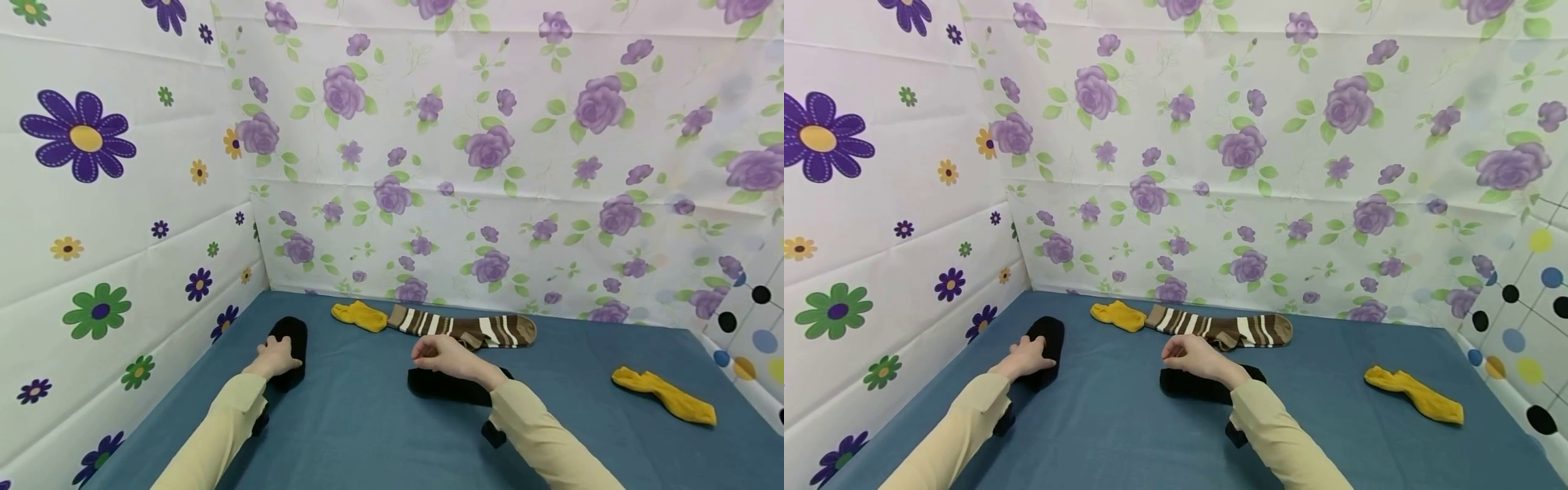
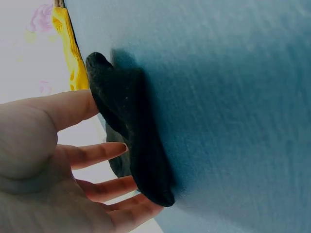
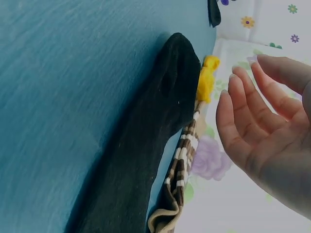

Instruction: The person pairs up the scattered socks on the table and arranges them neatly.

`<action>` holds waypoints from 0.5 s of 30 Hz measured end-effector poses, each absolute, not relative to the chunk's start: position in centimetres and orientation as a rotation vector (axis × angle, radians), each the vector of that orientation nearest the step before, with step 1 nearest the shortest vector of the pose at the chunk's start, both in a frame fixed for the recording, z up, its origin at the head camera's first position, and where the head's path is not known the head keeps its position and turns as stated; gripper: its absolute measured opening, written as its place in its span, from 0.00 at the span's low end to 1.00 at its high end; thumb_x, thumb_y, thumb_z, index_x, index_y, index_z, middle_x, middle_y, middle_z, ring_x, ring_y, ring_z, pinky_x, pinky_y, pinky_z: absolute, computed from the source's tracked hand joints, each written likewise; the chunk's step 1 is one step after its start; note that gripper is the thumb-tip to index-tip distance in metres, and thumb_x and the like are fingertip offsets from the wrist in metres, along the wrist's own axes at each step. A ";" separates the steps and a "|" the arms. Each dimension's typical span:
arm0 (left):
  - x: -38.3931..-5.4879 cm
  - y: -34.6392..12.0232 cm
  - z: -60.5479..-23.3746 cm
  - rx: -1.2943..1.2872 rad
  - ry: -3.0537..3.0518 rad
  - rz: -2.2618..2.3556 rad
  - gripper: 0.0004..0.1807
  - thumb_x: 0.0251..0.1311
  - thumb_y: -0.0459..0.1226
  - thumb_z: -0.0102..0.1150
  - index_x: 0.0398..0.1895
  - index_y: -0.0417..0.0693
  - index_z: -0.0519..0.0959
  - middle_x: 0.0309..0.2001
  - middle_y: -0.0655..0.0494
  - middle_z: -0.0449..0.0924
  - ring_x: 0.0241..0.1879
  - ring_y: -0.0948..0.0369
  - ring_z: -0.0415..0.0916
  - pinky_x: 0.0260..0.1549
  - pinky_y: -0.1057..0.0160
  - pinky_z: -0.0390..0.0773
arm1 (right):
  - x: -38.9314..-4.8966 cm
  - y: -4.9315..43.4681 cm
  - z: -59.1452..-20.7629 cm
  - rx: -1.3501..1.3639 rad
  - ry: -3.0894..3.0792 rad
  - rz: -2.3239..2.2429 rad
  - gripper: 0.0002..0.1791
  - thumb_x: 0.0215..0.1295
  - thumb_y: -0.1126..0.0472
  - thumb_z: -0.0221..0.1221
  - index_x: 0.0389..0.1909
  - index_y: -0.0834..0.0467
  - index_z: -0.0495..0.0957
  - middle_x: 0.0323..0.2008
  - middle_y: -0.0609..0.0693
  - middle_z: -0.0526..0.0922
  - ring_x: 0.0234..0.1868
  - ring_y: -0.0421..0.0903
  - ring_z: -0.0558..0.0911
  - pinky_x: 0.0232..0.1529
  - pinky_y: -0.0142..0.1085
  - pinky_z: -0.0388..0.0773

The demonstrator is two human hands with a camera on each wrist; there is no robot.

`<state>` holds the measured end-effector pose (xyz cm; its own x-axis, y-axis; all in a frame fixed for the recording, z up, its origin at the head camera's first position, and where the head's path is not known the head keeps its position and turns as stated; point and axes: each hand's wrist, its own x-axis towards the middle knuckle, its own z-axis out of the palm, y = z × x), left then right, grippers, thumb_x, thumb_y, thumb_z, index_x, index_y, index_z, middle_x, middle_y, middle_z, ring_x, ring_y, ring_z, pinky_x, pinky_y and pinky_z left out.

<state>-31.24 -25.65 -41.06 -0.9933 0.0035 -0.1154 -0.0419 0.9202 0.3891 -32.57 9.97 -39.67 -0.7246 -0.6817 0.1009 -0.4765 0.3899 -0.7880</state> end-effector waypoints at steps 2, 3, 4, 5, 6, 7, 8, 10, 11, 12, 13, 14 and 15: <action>-31.3 -25.6 -41.1 -0.019 2.962 0.596 0.33 0.57 0.34 0.57 0.58 0.21 0.56 0.55 0.19 0.48 0.52 0.27 0.48 0.46 0.36 0.56 | -32.8 9.7 -39.9 -1.035 2.394 -1.246 0.06 0.64 0.63 0.55 0.38 0.60 0.76 0.35 0.57 0.78 0.35 0.59 0.76 0.35 0.51 0.72; -31.3 -25.6 -41.0 -0.013 2.960 0.590 0.33 0.58 0.35 0.57 0.59 0.22 0.56 0.55 0.19 0.48 0.52 0.27 0.48 0.46 0.36 0.57 | -32.9 9.5 -39.9 -1.037 2.399 -1.235 0.06 0.64 0.63 0.55 0.38 0.60 0.76 0.35 0.56 0.78 0.34 0.58 0.76 0.35 0.50 0.72; -31.4 -25.6 -41.0 -0.006 2.961 0.584 0.33 0.57 0.35 0.57 0.58 0.22 0.56 0.55 0.20 0.49 0.52 0.28 0.49 0.46 0.36 0.57 | -32.9 9.3 -40.0 -1.041 2.403 -1.226 0.06 0.64 0.63 0.55 0.39 0.61 0.76 0.34 0.55 0.78 0.34 0.57 0.76 0.34 0.49 0.73; -31.4 -25.6 -41.0 0.000 2.963 0.579 0.32 0.57 0.35 0.57 0.58 0.22 0.57 0.55 0.20 0.50 0.51 0.28 0.50 0.46 0.37 0.57 | -32.9 9.0 -40.0 -1.042 2.405 -1.217 0.07 0.64 0.62 0.55 0.39 0.61 0.76 0.34 0.54 0.78 0.34 0.56 0.76 0.35 0.49 0.73; -31.5 -25.5 -41.0 0.008 2.964 0.571 0.32 0.57 0.35 0.57 0.58 0.22 0.58 0.54 0.20 0.51 0.51 0.29 0.51 0.45 0.37 0.58 | -32.9 8.8 -40.0 -1.044 2.406 -1.210 0.07 0.64 0.63 0.55 0.39 0.62 0.76 0.34 0.53 0.78 0.34 0.56 0.76 0.35 0.48 0.73; -31.5 -25.5 -41.0 0.016 2.966 0.566 0.32 0.57 0.35 0.58 0.57 0.22 0.58 0.54 0.21 0.52 0.51 0.29 0.52 0.45 0.37 0.58 | -32.9 8.6 -40.1 -1.046 2.413 -1.197 0.08 0.64 0.63 0.55 0.40 0.63 0.76 0.33 0.52 0.78 0.34 0.55 0.76 0.34 0.47 0.73; -31.5 -25.5 -41.0 0.023 2.968 0.561 0.32 0.57 0.35 0.58 0.57 0.22 0.59 0.54 0.21 0.52 0.50 0.29 0.52 0.45 0.37 0.59 | -32.9 8.4 -40.1 -1.051 2.418 -1.186 0.08 0.64 0.63 0.55 0.40 0.64 0.76 0.33 0.51 0.78 0.34 0.54 0.77 0.34 0.46 0.74; -31.5 -25.4 -41.0 0.038 2.971 0.553 0.31 0.56 0.35 0.58 0.57 0.22 0.59 0.54 0.21 0.53 0.50 0.30 0.53 0.45 0.38 0.59 | -32.8 8.0 -40.0 -1.054 2.417 -1.175 0.08 0.64 0.63 0.55 0.40 0.64 0.76 0.33 0.51 0.78 0.34 0.53 0.77 0.34 0.44 0.74; -31.5 -25.4 -41.0 0.046 2.970 0.550 0.31 0.56 0.35 0.58 0.57 0.23 0.60 0.53 0.22 0.54 0.49 0.30 0.54 0.44 0.38 0.60 | -32.7 7.8 -40.0 -1.056 2.416 -1.170 0.08 0.64 0.64 0.55 0.40 0.65 0.76 0.33 0.52 0.78 0.34 0.53 0.77 0.34 0.43 0.74; -31.5 -25.4 -41.0 0.055 2.969 0.547 0.31 0.56 0.36 0.59 0.57 0.23 0.60 0.53 0.22 0.54 0.49 0.30 0.54 0.44 0.38 0.60 | -32.7 7.6 -40.0 -1.058 2.417 -1.162 0.08 0.64 0.64 0.55 0.40 0.65 0.76 0.34 0.52 0.78 0.35 0.53 0.77 0.34 0.42 0.74; -31.5 -25.4 -41.0 0.060 2.966 0.546 0.32 0.56 0.36 0.59 0.57 0.23 0.60 0.54 0.22 0.54 0.49 0.30 0.54 0.44 0.37 0.60 | -32.7 7.4 -40.0 -1.060 2.421 -1.152 0.08 0.64 0.64 0.55 0.40 0.64 0.76 0.34 0.51 0.78 0.35 0.52 0.77 0.34 0.40 0.73; -31.4 -25.4 -41.0 0.068 2.963 0.543 0.32 0.56 0.36 0.59 0.57 0.24 0.60 0.54 0.22 0.53 0.49 0.30 0.54 0.44 0.37 0.60 | -32.6 7.2 -40.0 -1.064 2.417 -1.150 0.08 0.63 0.64 0.55 0.39 0.64 0.76 0.34 0.52 0.78 0.36 0.52 0.77 0.34 0.40 0.73; -31.4 -25.4 -40.9 0.073 2.958 0.541 0.32 0.56 0.36 0.59 0.57 0.24 0.60 0.54 0.22 0.53 0.49 0.30 0.54 0.43 0.37 0.60 | -32.6 7.0 -40.0 -1.067 2.413 -1.147 0.07 0.63 0.64 0.55 0.39 0.64 0.76 0.34 0.52 0.78 0.36 0.52 0.77 0.35 0.39 0.73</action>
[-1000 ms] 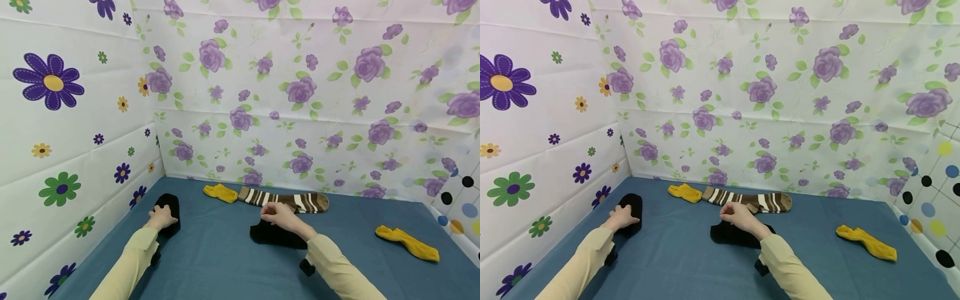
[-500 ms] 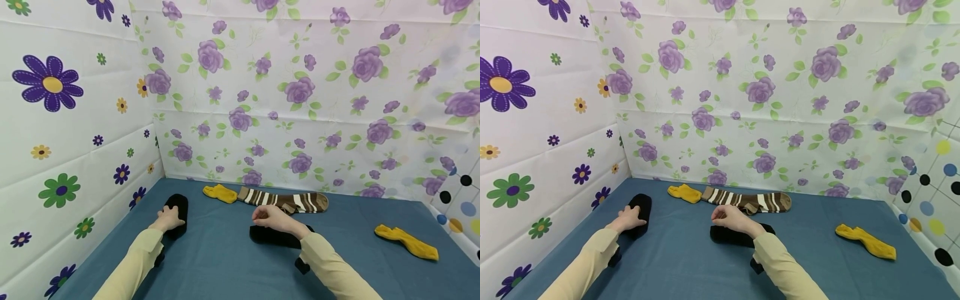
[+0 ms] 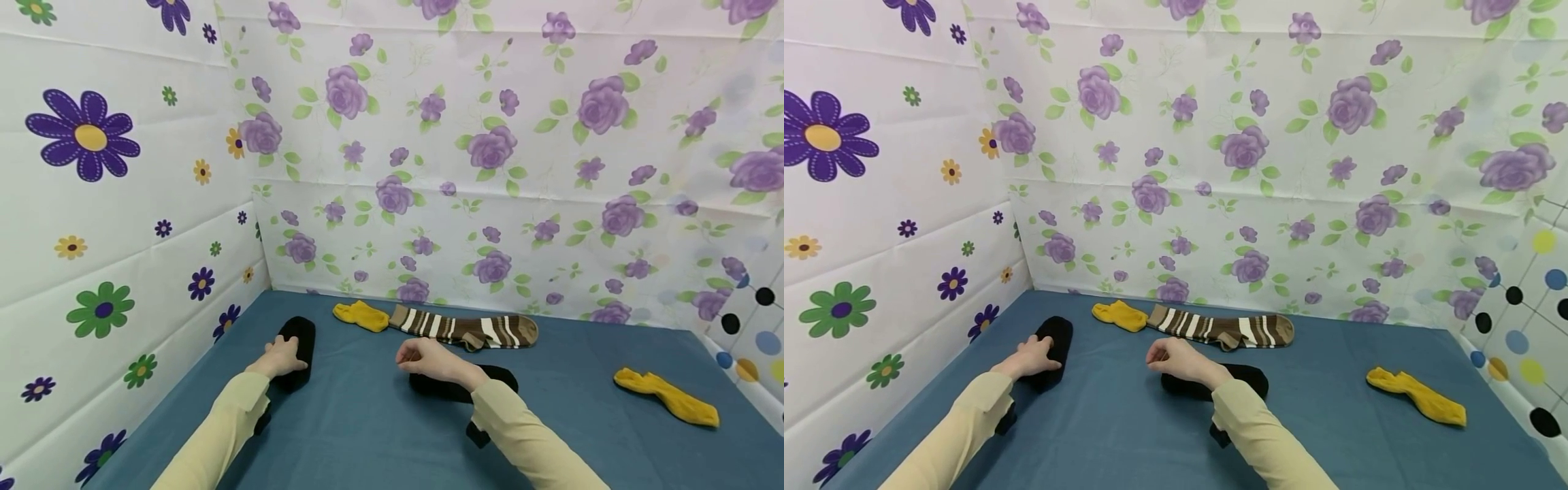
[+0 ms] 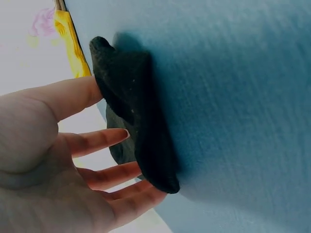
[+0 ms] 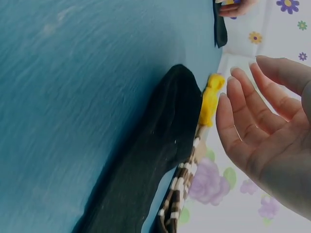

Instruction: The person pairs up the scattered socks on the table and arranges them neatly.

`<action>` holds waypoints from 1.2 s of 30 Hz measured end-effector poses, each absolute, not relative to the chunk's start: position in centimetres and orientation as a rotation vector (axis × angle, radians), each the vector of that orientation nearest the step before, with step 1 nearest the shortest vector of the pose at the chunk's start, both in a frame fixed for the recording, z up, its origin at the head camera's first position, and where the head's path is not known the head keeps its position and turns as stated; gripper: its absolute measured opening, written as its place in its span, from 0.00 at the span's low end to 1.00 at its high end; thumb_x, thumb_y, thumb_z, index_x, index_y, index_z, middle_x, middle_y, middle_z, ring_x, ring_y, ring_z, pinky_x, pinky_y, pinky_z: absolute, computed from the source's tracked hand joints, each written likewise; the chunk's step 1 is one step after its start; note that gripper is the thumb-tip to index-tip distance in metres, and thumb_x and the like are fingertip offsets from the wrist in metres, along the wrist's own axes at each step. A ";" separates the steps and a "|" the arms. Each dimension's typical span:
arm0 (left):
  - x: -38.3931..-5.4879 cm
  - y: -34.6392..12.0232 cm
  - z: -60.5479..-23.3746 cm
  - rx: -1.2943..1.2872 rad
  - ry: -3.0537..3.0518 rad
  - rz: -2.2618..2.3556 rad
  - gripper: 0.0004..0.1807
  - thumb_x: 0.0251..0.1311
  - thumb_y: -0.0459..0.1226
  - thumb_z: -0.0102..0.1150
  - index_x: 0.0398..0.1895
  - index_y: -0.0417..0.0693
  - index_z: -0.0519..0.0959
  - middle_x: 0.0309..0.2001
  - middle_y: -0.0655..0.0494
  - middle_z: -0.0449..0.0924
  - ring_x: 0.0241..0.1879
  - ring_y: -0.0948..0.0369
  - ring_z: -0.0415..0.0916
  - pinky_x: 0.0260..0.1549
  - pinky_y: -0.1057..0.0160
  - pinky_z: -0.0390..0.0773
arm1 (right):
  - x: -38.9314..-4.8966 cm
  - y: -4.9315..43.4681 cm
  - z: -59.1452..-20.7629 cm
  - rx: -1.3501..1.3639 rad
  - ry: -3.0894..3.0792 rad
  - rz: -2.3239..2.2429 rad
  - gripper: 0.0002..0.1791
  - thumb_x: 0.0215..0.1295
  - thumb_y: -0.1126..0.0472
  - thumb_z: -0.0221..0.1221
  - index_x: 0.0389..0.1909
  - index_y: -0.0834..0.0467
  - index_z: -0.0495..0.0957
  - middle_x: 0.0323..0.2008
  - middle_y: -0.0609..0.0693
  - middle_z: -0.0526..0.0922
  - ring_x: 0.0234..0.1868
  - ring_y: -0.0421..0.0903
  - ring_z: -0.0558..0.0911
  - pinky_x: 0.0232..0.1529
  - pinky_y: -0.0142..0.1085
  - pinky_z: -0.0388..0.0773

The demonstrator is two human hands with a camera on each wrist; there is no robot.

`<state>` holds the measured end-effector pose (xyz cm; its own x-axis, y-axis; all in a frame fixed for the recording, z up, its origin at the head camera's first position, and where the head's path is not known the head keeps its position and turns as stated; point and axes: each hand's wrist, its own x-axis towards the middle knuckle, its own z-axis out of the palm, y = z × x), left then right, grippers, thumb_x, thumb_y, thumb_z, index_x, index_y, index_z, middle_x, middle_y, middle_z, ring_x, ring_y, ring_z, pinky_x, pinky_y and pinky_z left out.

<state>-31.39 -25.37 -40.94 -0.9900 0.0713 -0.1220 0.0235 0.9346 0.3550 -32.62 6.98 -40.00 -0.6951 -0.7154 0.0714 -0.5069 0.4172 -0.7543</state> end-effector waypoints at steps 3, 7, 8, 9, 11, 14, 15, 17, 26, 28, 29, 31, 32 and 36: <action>-31.3 -25.2 -40.8 0.084 2.948 0.529 0.32 0.56 0.36 0.59 0.57 0.25 0.61 0.54 0.22 0.53 0.49 0.30 0.55 0.43 0.37 0.61 | -32.6 6.5 -39.9 -1.083 2.413 -1.134 0.07 0.63 0.64 0.56 0.39 0.64 0.76 0.34 0.51 0.78 0.37 0.52 0.77 0.36 0.36 0.72; -31.3 -25.1 -40.6 0.089 2.939 0.515 0.31 0.55 0.37 0.60 0.57 0.26 0.62 0.54 0.23 0.55 0.50 0.31 0.55 0.43 0.37 0.61 | -32.6 5.9 -39.8 -1.100 2.414 -1.115 0.07 0.63 0.64 0.56 0.38 0.64 0.76 0.34 0.50 0.78 0.36 0.48 0.77 0.35 0.35 0.72; -31.4 -25.1 -40.6 0.093 2.938 0.510 0.31 0.55 0.37 0.60 0.57 0.26 0.62 0.54 0.23 0.55 0.50 0.31 0.55 0.43 0.37 0.61 | -32.6 5.7 -39.8 -1.103 2.416 -1.108 0.07 0.63 0.64 0.55 0.38 0.64 0.76 0.34 0.49 0.78 0.36 0.46 0.77 0.35 0.35 0.72; -31.4 -25.1 -40.6 0.093 2.936 0.505 0.31 0.55 0.37 0.60 0.57 0.26 0.62 0.54 0.23 0.55 0.50 0.31 0.55 0.43 0.37 0.61 | -32.6 5.6 -39.7 -1.103 2.419 -1.100 0.07 0.63 0.64 0.55 0.39 0.63 0.76 0.33 0.48 0.78 0.35 0.45 0.77 0.35 0.35 0.72; -31.5 -25.1 -40.7 0.109 2.936 0.499 0.31 0.55 0.37 0.60 0.56 0.26 0.63 0.53 0.24 0.56 0.50 0.31 0.56 0.43 0.37 0.61 | -32.6 5.3 -39.7 -1.103 2.421 -1.090 0.07 0.63 0.64 0.55 0.39 0.63 0.76 0.34 0.48 0.78 0.34 0.42 0.76 0.35 0.34 0.72; -31.5 -24.9 -40.7 0.138 2.933 0.495 0.30 0.55 0.37 0.61 0.56 0.27 0.63 0.54 0.25 0.56 0.50 0.32 0.55 0.44 0.38 0.61 | -32.6 4.9 -39.6 -1.105 2.419 -1.085 0.07 0.64 0.65 0.55 0.39 0.64 0.76 0.34 0.47 0.78 0.34 0.40 0.76 0.36 0.34 0.72; -31.5 -24.9 -40.7 0.149 2.931 0.492 0.30 0.54 0.37 0.61 0.55 0.28 0.64 0.53 0.26 0.57 0.50 0.32 0.56 0.44 0.39 0.61 | -32.6 4.8 -39.6 -1.106 2.417 -1.085 0.07 0.64 0.65 0.55 0.39 0.64 0.76 0.34 0.49 0.78 0.34 0.40 0.76 0.36 0.34 0.72; -31.5 -24.7 -40.6 0.178 2.925 0.496 0.28 0.54 0.37 0.62 0.54 0.30 0.66 0.51 0.28 0.59 0.49 0.34 0.57 0.43 0.39 0.62 | -32.7 4.7 -39.6 -1.113 2.413 -1.084 0.07 0.63 0.65 0.55 0.39 0.64 0.76 0.35 0.50 0.78 0.34 0.40 0.76 0.36 0.34 0.72; -31.8 -25.1 -40.7 0.243 2.948 0.549 0.25 0.53 0.38 0.63 0.50 0.32 0.69 0.47 0.34 0.62 0.45 0.38 0.61 0.41 0.42 0.65 | -33.1 3.9 -39.8 -1.091 2.423 -1.046 0.07 0.64 0.64 0.55 0.40 0.63 0.76 0.33 0.46 0.78 0.33 0.39 0.76 0.35 0.34 0.72; -32.0 -25.2 -40.7 0.214 2.967 0.568 0.26 0.54 0.38 0.62 0.51 0.31 0.67 0.48 0.32 0.61 0.47 0.36 0.60 0.42 0.41 0.64 | -33.2 3.7 -39.9 -1.081 2.428 -1.039 0.07 0.63 0.64 0.55 0.40 0.63 0.76 0.33 0.45 0.77 0.33 0.39 0.76 0.35 0.34 0.72; -32.0 -25.2 -40.7 0.198 2.972 0.570 0.27 0.54 0.38 0.62 0.52 0.30 0.66 0.49 0.31 0.60 0.47 0.36 0.60 0.42 0.41 0.64 | -33.2 3.5 -40.0 -1.078 2.429 -1.036 0.07 0.63 0.64 0.55 0.40 0.63 0.76 0.33 0.45 0.77 0.34 0.39 0.76 0.35 0.34 0.72; -32.1 -25.2 -40.8 0.176 2.965 0.576 0.29 0.55 0.39 0.61 0.54 0.29 0.65 0.50 0.30 0.60 0.48 0.36 0.59 0.43 0.41 0.63 | -33.3 3.2 -40.0 -1.079 2.429 -1.031 0.07 0.63 0.64 0.55 0.40 0.63 0.76 0.33 0.44 0.77 0.34 0.39 0.76 0.35 0.34 0.72; -32.2 -25.2 -40.9 0.173 2.956 0.578 0.30 0.55 0.39 0.61 0.55 0.29 0.64 0.50 0.30 0.60 0.48 0.36 0.59 0.43 0.41 0.63 | -33.3 3.0 -40.0 -1.083 2.425 -1.032 0.07 0.63 0.64 0.55 0.40 0.63 0.76 0.33 0.44 0.77 0.34 0.39 0.76 0.36 0.33 0.72; -32.1 -24.9 -41.0 0.193 2.935 0.585 0.30 0.55 0.38 0.61 0.56 0.29 0.64 0.50 0.30 0.60 0.49 0.36 0.59 0.43 0.41 0.63 | -33.3 2.2 -40.0 -1.094 2.420 -1.034 0.07 0.63 0.65 0.55 0.40 0.63 0.76 0.33 0.43 0.77 0.35 0.39 0.76 0.36 0.33 0.72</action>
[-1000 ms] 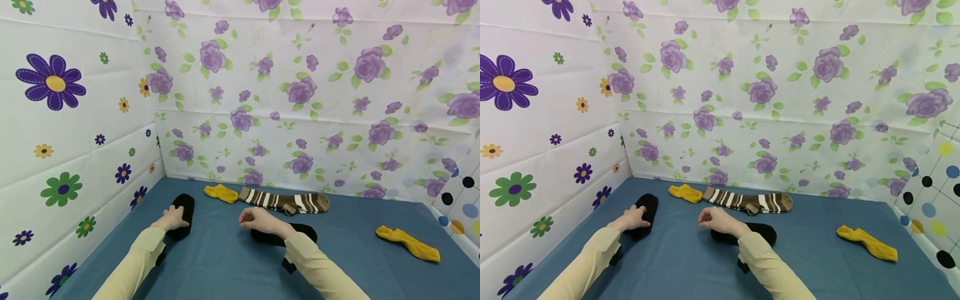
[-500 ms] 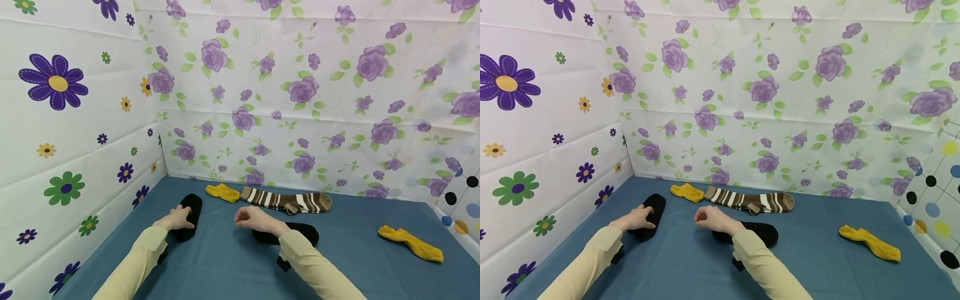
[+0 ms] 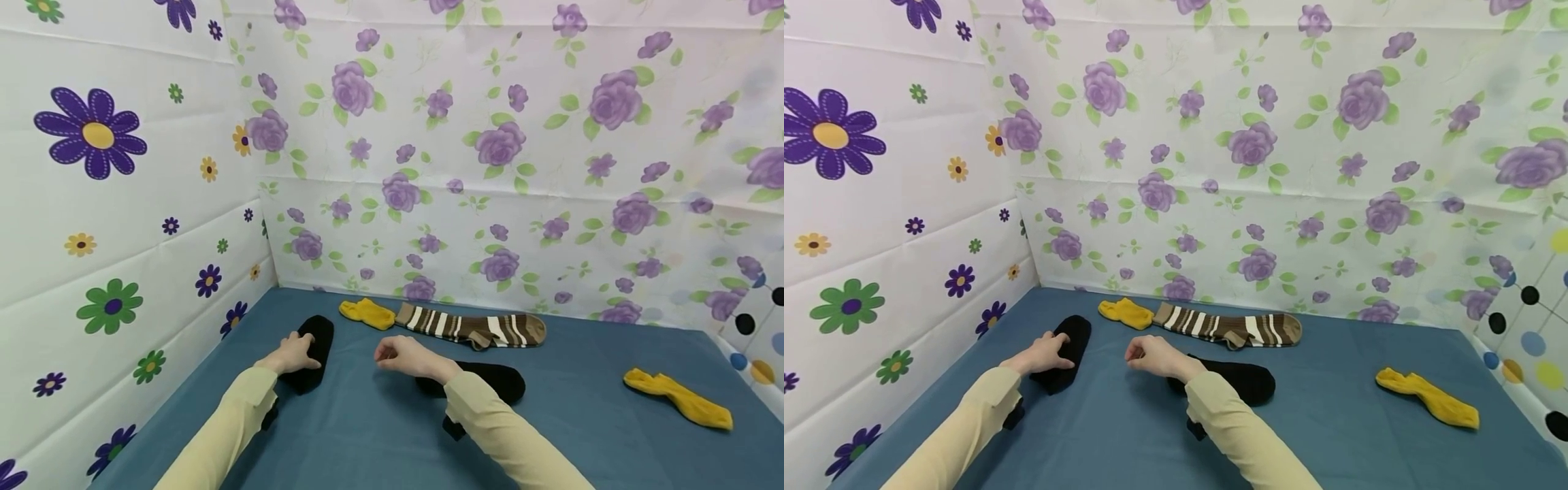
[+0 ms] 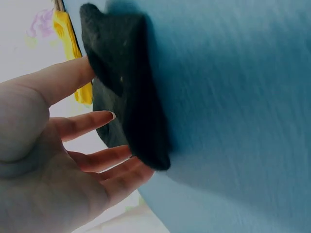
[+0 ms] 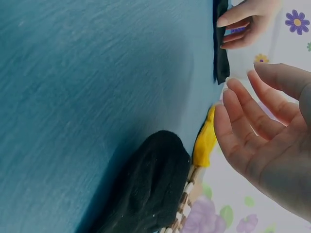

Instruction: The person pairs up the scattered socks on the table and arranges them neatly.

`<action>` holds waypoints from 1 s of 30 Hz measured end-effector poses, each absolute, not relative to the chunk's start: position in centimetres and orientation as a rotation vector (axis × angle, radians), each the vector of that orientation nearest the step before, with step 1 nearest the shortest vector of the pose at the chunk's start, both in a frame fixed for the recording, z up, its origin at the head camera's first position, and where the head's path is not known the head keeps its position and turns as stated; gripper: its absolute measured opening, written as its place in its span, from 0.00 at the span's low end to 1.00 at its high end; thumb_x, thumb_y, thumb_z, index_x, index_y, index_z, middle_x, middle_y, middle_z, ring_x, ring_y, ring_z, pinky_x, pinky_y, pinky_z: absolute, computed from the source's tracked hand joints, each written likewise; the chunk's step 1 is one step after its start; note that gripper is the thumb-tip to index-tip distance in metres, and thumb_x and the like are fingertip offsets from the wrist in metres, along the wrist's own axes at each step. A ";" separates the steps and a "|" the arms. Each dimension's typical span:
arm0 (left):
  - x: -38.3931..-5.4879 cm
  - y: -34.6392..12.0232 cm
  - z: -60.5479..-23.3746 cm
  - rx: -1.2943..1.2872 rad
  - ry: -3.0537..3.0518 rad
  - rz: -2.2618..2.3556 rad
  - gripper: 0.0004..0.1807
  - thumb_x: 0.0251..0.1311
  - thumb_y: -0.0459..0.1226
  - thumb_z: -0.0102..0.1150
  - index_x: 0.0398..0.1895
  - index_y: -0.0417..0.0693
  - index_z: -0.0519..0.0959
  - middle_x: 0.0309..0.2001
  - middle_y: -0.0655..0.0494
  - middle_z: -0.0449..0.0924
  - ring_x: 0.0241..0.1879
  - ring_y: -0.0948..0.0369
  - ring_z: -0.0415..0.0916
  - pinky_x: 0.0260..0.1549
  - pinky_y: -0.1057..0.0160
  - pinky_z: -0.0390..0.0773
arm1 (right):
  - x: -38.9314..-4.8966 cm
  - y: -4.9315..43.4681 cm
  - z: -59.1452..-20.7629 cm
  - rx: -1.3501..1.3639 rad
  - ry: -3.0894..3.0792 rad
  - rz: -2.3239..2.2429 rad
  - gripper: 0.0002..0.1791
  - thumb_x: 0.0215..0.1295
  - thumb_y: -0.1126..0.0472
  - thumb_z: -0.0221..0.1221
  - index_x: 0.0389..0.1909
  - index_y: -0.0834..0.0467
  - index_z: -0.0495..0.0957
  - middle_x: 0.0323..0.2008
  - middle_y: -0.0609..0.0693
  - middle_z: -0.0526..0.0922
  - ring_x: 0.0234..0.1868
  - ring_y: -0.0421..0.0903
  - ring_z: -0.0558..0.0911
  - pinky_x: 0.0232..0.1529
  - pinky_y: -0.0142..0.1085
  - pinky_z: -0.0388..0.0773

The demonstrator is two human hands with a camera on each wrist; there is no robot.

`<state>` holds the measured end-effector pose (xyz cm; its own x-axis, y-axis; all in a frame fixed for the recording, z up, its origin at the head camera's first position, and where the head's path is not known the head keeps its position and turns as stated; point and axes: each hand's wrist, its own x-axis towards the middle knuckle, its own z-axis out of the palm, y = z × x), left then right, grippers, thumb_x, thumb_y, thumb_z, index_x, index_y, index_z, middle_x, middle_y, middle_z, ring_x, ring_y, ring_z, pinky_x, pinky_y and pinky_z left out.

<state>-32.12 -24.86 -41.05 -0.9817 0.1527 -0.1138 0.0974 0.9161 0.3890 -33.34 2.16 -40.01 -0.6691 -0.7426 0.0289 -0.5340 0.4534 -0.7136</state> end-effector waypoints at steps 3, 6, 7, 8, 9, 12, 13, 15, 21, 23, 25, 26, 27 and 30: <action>-32.1 -24.5 -41.1 0.224 2.945 0.578 0.28 0.54 0.37 0.62 0.54 0.30 0.66 0.50 0.30 0.60 0.48 0.36 0.59 0.43 0.42 0.64 | -33.3 1.9 -39.9 -1.088 2.431 -1.036 0.07 0.63 0.65 0.55 0.40 0.63 0.76 0.32 0.43 0.76 0.34 0.39 0.75 0.36 0.33 0.72; -32.0 -24.2 -41.1 0.246 2.950 0.554 0.26 0.55 0.37 0.62 0.53 0.32 0.67 0.50 0.31 0.60 0.48 0.37 0.60 0.43 0.42 0.64 | -33.2 1.7 -39.9 -1.074 2.442 -1.030 0.07 0.63 0.65 0.56 0.41 0.62 0.76 0.32 0.42 0.76 0.34 0.39 0.75 0.36 0.33 0.72; -32.0 -24.1 -41.1 0.250 2.949 0.549 0.25 0.54 0.37 0.62 0.52 0.32 0.68 0.50 0.31 0.61 0.47 0.37 0.60 0.43 0.42 0.64 | -33.2 1.6 -39.9 -1.072 2.444 -1.028 0.07 0.63 0.65 0.56 0.41 0.63 0.76 0.32 0.42 0.76 0.34 0.39 0.75 0.36 0.33 0.72; -32.0 -24.0 -41.1 0.256 2.948 0.544 0.25 0.54 0.36 0.62 0.52 0.32 0.68 0.49 0.31 0.61 0.47 0.37 0.60 0.43 0.42 0.64 | -33.2 1.6 -40.0 -1.070 2.445 -1.025 0.08 0.63 0.65 0.56 0.41 0.63 0.75 0.32 0.42 0.76 0.34 0.39 0.75 0.36 0.33 0.72; -32.0 -24.0 -41.1 0.260 2.947 0.542 0.25 0.54 0.36 0.62 0.52 0.32 0.68 0.49 0.32 0.61 0.47 0.37 0.60 0.43 0.43 0.64 | -33.2 1.6 -40.0 -1.069 2.446 -1.023 0.08 0.63 0.65 0.56 0.42 0.63 0.75 0.32 0.43 0.76 0.35 0.39 0.75 0.36 0.33 0.72; -31.8 -23.6 -41.1 0.274 2.939 0.551 0.24 0.54 0.35 0.62 0.51 0.32 0.68 0.48 0.33 0.62 0.47 0.38 0.61 0.43 0.43 0.64 | -33.1 1.5 -40.0 -1.069 2.448 -1.020 0.09 0.63 0.65 0.56 0.43 0.63 0.75 0.33 0.43 0.75 0.35 0.39 0.75 0.36 0.33 0.72; -31.8 -23.5 -41.1 0.286 2.938 0.551 0.24 0.53 0.35 0.63 0.51 0.32 0.68 0.47 0.33 0.62 0.47 0.38 0.61 0.43 0.43 0.64 | -33.1 1.5 -40.0 -1.069 2.448 -1.019 0.10 0.63 0.65 0.56 0.43 0.63 0.74 0.33 0.43 0.75 0.35 0.39 0.75 0.36 0.33 0.72; -31.8 -23.3 -41.1 0.305 2.936 0.549 0.24 0.53 0.35 0.63 0.51 0.32 0.69 0.47 0.34 0.63 0.47 0.38 0.62 0.43 0.44 0.65 | -33.1 1.4 -39.9 -1.067 2.445 -1.025 0.10 0.62 0.65 0.56 0.44 0.63 0.74 0.34 0.43 0.75 0.35 0.40 0.75 0.36 0.34 0.72; -31.5 -22.5 -41.1 0.335 2.934 0.533 0.23 0.52 0.34 0.64 0.50 0.34 0.70 0.45 0.37 0.64 0.48 0.40 0.62 0.43 0.45 0.65 | -32.9 0.8 -39.7 -1.072 2.438 -1.016 0.11 0.63 0.64 0.56 0.45 0.62 0.74 0.37 0.46 0.75 0.38 0.41 0.75 0.37 0.33 0.72; -31.4 -22.2 -41.1 0.338 2.934 0.523 0.23 0.52 0.34 0.64 0.49 0.34 0.70 0.45 0.37 0.64 0.47 0.41 0.63 0.43 0.45 0.65 | -32.8 0.6 -39.7 -1.076 2.437 -1.004 0.12 0.63 0.63 0.56 0.46 0.62 0.74 0.39 0.48 0.76 0.39 0.41 0.75 0.38 0.33 0.72; -31.3 -21.9 -41.2 0.340 2.934 0.511 0.22 0.52 0.34 0.64 0.49 0.35 0.70 0.45 0.37 0.64 0.47 0.41 0.63 0.43 0.46 0.66 | -32.8 0.5 -39.8 -1.078 2.440 -0.992 0.12 0.63 0.63 0.56 0.46 0.62 0.75 0.40 0.50 0.76 0.40 0.41 0.75 0.38 0.33 0.72; -31.3 -21.8 -41.1 0.341 2.934 0.503 0.22 0.51 0.35 0.65 0.49 0.35 0.70 0.45 0.38 0.64 0.46 0.42 0.63 0.42 0.46 0.66 | -32.7 0.5 -39.8 -1.077 2.442 -0.988 0.12 0.63 0.63 0.56 0.46 0.62 0.75 0.41 0.51 0.77 0.40 0.41 0.75 0.38 0.33 0.72; -31.3 -21.6 -41.1 0.347 2.935 0.492 0.22 0.51 0.35 0.65 0.48 0.35 0.71 0.44 0.39 0.64 0.46 0.42 0.63 0.42 0.47 0.66 | -32.7 0.4 -39.8 -1.076 2.443 -0.985 0.12 0.63 0.63 0.56 0.46 0.62 0.75 0.42 0.52 0.77 0.40 0.42 0.75 0.38 0.33 0.72; -31.2 -21.2 -41.1 0.362 2.927 0.475 0.22 0.51 0.35 0.65 0.48 0.37 0.71 0.43 0.41 0.64 0.45 0.44 0.64 0.41 0.48 0.67 | -32.7 0.4 -39.8 -1.072 2.453 -0.976 0.12 0.63 0.63 0.56 0.47 0.62 0.75 0.42 0.52 0.77 0.41 0.42 0.75 0.38 0.33 0.72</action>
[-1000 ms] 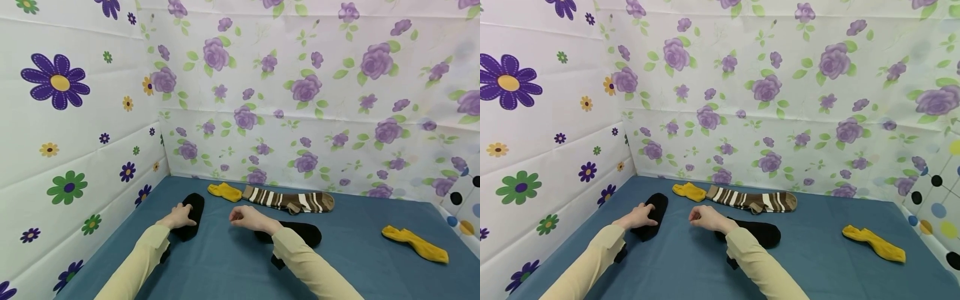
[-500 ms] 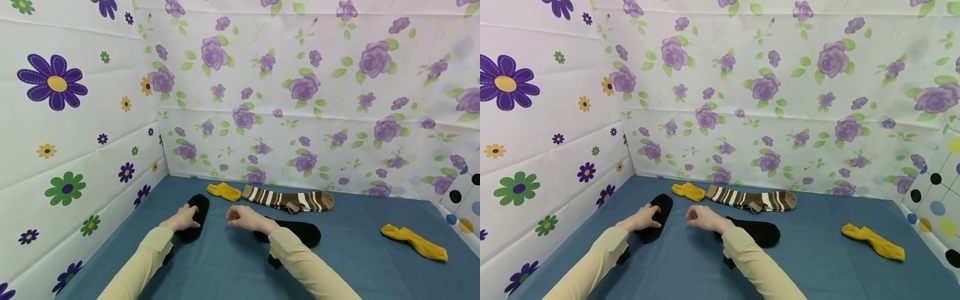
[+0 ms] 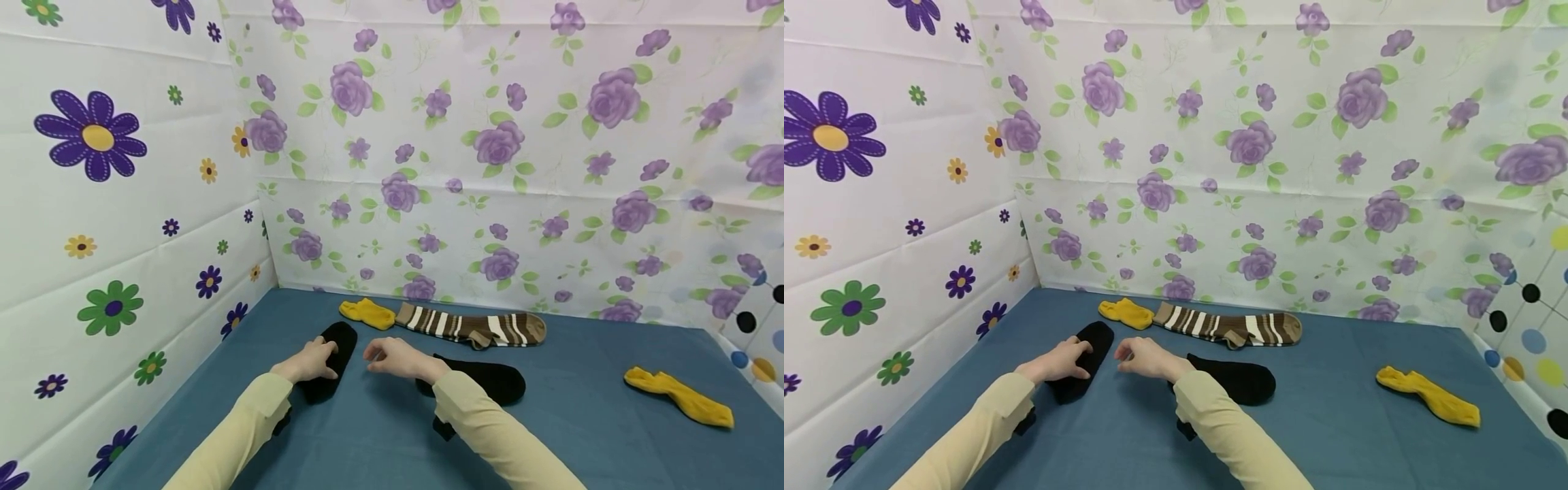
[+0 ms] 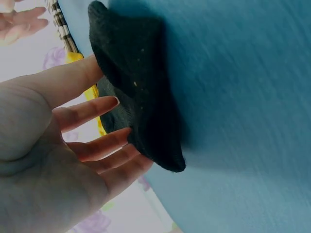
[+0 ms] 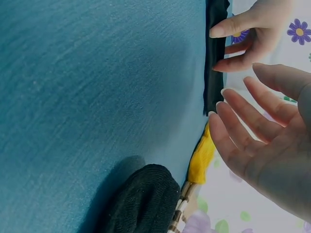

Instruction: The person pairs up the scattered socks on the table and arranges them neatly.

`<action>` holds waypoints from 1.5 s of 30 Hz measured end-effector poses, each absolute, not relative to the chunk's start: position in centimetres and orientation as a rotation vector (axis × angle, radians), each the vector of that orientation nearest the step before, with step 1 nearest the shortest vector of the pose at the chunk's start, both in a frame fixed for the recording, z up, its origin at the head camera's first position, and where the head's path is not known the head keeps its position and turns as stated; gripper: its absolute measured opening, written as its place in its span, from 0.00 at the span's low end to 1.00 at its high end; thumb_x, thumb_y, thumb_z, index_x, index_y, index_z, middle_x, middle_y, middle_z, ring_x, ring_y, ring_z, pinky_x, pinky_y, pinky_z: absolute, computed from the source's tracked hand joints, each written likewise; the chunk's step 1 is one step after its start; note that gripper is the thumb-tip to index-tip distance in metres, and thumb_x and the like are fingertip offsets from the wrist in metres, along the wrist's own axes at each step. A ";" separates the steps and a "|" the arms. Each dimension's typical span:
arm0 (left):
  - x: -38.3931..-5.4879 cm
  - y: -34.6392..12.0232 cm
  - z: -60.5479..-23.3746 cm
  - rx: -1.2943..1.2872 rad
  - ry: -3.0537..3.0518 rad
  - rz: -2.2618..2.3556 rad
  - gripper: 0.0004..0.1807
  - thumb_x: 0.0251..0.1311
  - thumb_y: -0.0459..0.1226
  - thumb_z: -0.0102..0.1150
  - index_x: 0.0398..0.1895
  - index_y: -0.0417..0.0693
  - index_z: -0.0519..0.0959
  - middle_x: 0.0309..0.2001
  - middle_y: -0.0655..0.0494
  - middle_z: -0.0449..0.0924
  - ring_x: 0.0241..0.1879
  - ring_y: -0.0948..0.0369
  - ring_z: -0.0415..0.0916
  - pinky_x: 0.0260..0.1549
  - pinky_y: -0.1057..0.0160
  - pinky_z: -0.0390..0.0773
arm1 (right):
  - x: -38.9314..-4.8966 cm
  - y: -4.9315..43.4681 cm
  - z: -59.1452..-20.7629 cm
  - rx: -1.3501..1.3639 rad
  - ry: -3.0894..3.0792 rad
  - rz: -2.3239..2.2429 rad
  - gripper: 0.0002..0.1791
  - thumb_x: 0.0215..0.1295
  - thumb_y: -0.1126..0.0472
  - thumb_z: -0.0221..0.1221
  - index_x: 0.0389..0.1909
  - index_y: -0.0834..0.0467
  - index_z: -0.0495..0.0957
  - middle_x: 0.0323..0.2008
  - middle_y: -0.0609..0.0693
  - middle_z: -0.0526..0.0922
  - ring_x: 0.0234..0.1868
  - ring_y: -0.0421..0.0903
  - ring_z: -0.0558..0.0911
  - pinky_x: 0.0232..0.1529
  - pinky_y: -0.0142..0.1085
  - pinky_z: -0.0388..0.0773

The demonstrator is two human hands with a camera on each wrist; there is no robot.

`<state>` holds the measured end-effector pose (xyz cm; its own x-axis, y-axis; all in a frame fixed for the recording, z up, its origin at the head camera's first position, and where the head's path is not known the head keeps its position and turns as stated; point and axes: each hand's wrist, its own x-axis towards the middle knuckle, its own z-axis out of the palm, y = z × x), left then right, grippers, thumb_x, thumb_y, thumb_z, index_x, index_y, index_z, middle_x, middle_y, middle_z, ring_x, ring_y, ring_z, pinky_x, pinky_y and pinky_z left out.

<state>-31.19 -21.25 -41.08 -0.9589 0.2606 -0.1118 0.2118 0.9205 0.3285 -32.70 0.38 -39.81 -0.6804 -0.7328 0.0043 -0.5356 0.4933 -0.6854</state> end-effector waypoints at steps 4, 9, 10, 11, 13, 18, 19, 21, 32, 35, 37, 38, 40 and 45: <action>-31.0 -20.7 -40.9 0.414 2.890 0.499 0.22 0.51 0.35 0.65 0.49 0.39 0.71 0.45 0.43 0.65 0.45 0.47 0.65 0.42 0.49 0.67 | -32.7 0.4 -39.9 -1.055 2.466 -0.953 0.12 0.63 0.62 0.56 0.46 0.60 0.75 0.42 0.50 0.77 0.41 0.42 0.75 0.38 0.33 0.72; -30.9 -20.3 -40.7 0.522 2.859 0.553 0.21 0.50 0.33 0.66 0.48 0.40 0.73 0.46 0.46 0.66 0.45 0.50 0.66 0.43 0.52 0.68 | -32.9 0.4 -40.1 -1.033 2.479 -0.934 0.12 0.62 0.62 0.57 0.46 0.60 0.75 0.42 0.49 0.77 0.42 0.43 0.75 0.38 0.33 0.72; -31.0 -20.3 -40.7 0.534 2.861 0.563 0.20 0.50 0.33 0.66 0.47 0.40 0.73 0.45 0.47 0.66 0.44 0.51 0.66 0.43 0.52 0.67 | -33.0 0.4 -40.2 -1.031 2.480 -0.932 0.12 0.62 0.62 0.57 0.46 0.60 0.75 0.42 0.49 0.76 0.42 0.43 0.75 0.38 0.34 0.72; -31.0 -20.4 -40.7 0.543 2.865 0.570 0.20 0.50 0.33 0.66 0.47 0.41 0.74 0.44 0.48 0.67 0.44 0.51 0.67 0.43 0.53 0.68 | -33.0 0.4 -40.2 -1.025 2.483 -0.931 0.12 0.62 0.62 0.57 0.46 0.60 0.75 0.42 0.50 0.76 0.42 0.44 0.75 0.39 0.34 0.72; -31.2 -20.6 -40.6 0.541 2.878 0.576 0.19 0.50 0.34 0.65 0.46 0.41 0.74 0.43 0.49 0.67 0.43 0.52 0.67 0.43 0.53 0.68 | -33.1 0.4 -40.2 -1.017 2.491 -0.924 0.12 0.63 0.63 0.57 0.46 0.60 0.74 0.43 0.51 0.76 0.44 0.45 0.74 0.40 0.36 0.71; -31.1 -21.5 -40.0 0.455 2.934 0.554 0.19 0.51 0.34 0.65 0.46 0.37 0.73 0.39 0.47 0.67 0.38 0.53 0.67 0.38 0.54 0.69 | -33.3 -0.1 -40.7 -0.978 2.534 -0.883 0.18 0.62 0.63 0.57 0.53 0.60 0.71 0.51 0.53 0.72 0.53 0.49 0.69 0.47 0.40 0.68; -31.0 -21.7 -39.9 0.437 2.942 0.540 0.19 0.51 0.34 0.65 0.46 0.36 0.73 0.38 0.46 0.67 0.37 0.53 0.67 0.37 0.54 0.70 | -33.4 -0.3 -40.8 -0.975 2.539 -0.871 0.20 0.62 0.62 0.57 0.55 0.60 0.69 0.53 0.53 0.71 0.54 0.50 0.68 0.48 0.41 0.67; -30.8 -22.1 -39.7 0.409 2.949 0.509 0.20 0.50 0.33 0.65 0.45 0.34 0.73 0.38 0.45 0.67 0.35 0.52 0.67 0.35 0.54 0.70 | -33.6 -0.6 -41.1 -0.972 2.549 -0.843 0.23 0.62 0.62 0.58 0.58 0.59 0.67 0.56 0.53 0.68 0.57 0.50 0.66 0.50 0.41 0.66; -30.7 -23.0 -39.9 0.342 2.921 0.477 0.19 0.49 0.34 0.66 0.43 0.34 0.73 0.37 0.45 0.68 0.36 0.52 0.67 0.36 0.54 0.70 | -33.6 -1.7 -41.9 -1.090 2.586 -0.637 0.26 0.63 0.58 0.57 0.61 0.60 0.65 0.58 0.52 0.67 0.58 0.47 0.65 0.54 0.37 0.62; -30.9 -22.9 -39.8 0.367 2.927 0.459 0.18 0.48 0.34 0.67 0.41 0.35 0.74 0.36 0.46 0.70 0.36 0.52 0.68 0.37 0.54 0.70 | -33.5 -1.4 -41.8 -1.093 2.605 -0.616 0.26 0.62 0.58 0.57 0.60 0.60 0.66 0.57 0.52 0.68 0.58 0.47 0.66 0.54 0.37 0.62; -31.0 -22.8 -39.8 0.384 2.933 0.439 0.16 0.48 0.33 0.67 0.39 0.35 0.75 0.35 0.48 0.70 0.36 0.53 0.68 0.37 0.55 0.70 | -33.5 -1.2 -41.6 -1.103 2.613 -0.611 0.25 0.62 0.59 0.57 0.60 0.60 0.66 0.55 0.53 0.70 0.57 0.47 0.67 0.52 0.37 0.64; -31.0 -22.8 -39.9 0.393 2.935 0.435 0.15 0.47 0.33 0.67 0.37 0.36 0.75 0.34 0.48 0.70 0.35 0.53 0.68 0.36 0.55 0.70 | -33.5 -1.1 -41.6 -1.105 2.613 -0.610 0.25 0.62 0.59 0.57 0.59 0.60 0.67 0.54 0.53 0.70 0.56 0.46 0.68 0.52 0.37 0.64; -31.1 -22.7 -39.9 0.403 2.937 0.424 0.14 0.47 0.33 0.68 0.35 0.37 0.75 0.32 0.49 0.70 0.34 0.54 0.67 0.35 0.56 0.70 | -33.4 -0.8 -41.5 -1.115 2.609 -0.608 0.23 0.62 0.59 0.57 0.58 0.60 0.69 0.52 0.51 0.72 0.54 0.46 0.69 0.50 0.35 0.66; -31.2 -22.7 -39.9 0.388 2.932 0.428 0.13 0.46 0.32 0.68 0.33 0.38 0.75 0.31 0.50 0.70 0.33 0.56 0.67 0.34 0.57 0.71 | -33.0 -0.4 -41.2 -1.126 2.564 -0.611 0.19 0.61 0.58 0.58 0.52 0.58 0.73 0.48 0.47 0.74 0.52 0.44 0.71 0.47 0.34 0.68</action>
